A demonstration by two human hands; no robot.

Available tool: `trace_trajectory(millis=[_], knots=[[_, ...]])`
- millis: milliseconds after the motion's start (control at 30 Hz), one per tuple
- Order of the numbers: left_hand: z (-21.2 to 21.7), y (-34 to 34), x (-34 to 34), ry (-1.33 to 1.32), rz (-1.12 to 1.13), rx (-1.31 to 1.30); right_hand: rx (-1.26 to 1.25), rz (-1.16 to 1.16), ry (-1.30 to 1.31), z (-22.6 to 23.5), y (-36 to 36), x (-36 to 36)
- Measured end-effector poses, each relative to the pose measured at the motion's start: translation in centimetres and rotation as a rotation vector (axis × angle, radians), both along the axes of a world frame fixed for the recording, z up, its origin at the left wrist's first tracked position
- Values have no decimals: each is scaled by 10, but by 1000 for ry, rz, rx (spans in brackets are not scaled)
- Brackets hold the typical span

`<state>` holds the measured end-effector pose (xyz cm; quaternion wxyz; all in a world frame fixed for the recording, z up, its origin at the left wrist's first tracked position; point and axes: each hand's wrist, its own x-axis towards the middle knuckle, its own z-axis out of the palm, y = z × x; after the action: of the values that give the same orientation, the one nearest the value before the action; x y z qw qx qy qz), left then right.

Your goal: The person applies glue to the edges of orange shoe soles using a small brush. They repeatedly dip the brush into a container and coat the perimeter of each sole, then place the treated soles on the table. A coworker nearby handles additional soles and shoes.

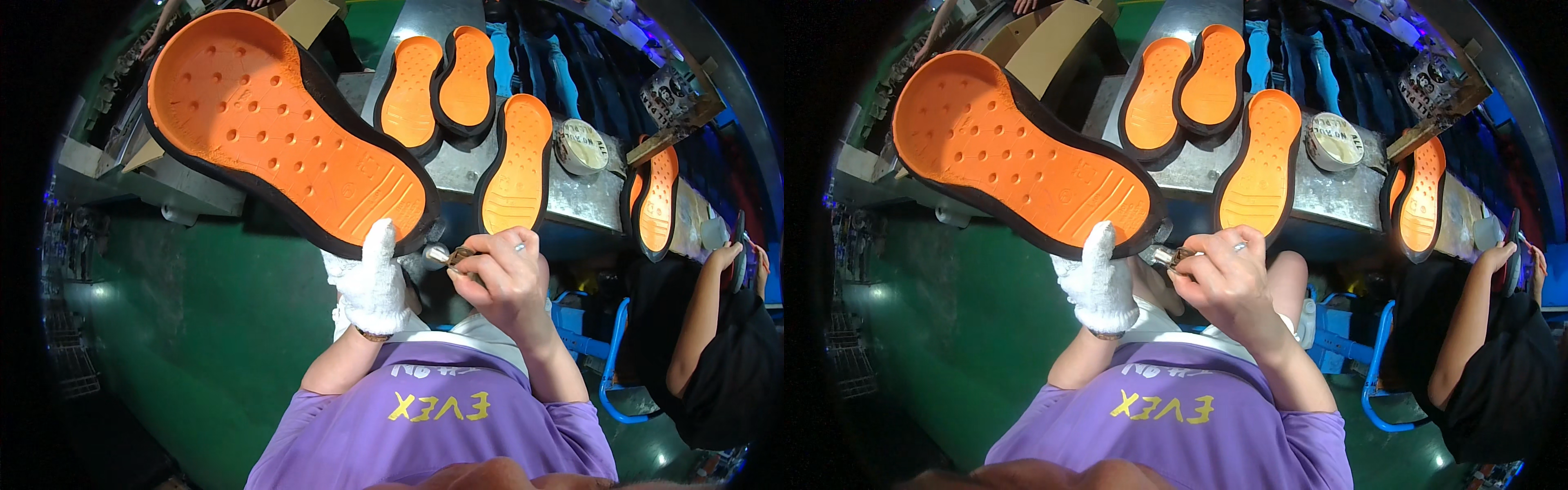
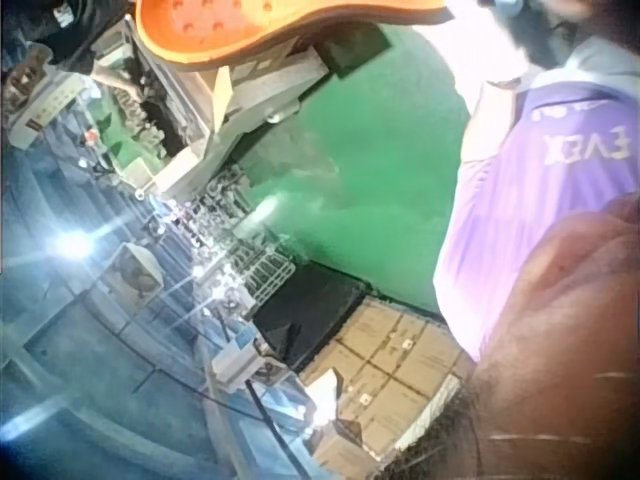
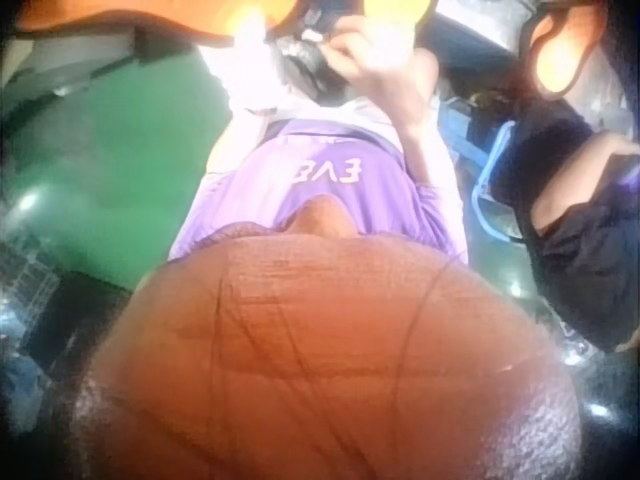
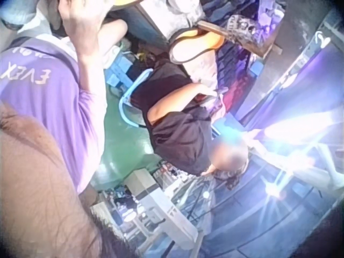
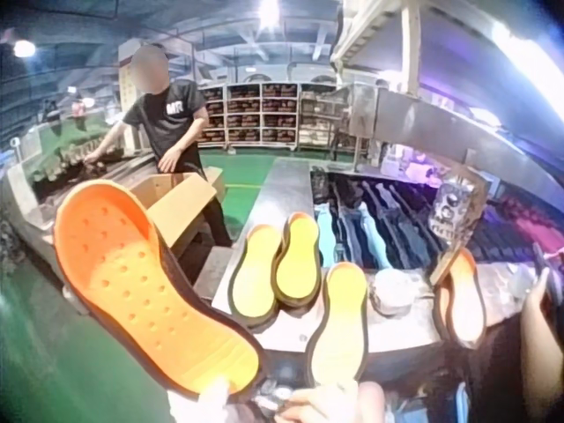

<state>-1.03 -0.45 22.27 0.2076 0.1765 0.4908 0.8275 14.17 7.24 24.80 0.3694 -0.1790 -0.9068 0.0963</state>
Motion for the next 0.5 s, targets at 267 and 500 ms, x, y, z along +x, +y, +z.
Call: trace_trajectory(millis=[267, 500], knots=[[16, -7, 11, -273, -133, 77, 82, -49, -8, -5, 2, 3], [15, -8, 11, -406, -216, 226, -31, -168, 94, -13, 10, 5]])
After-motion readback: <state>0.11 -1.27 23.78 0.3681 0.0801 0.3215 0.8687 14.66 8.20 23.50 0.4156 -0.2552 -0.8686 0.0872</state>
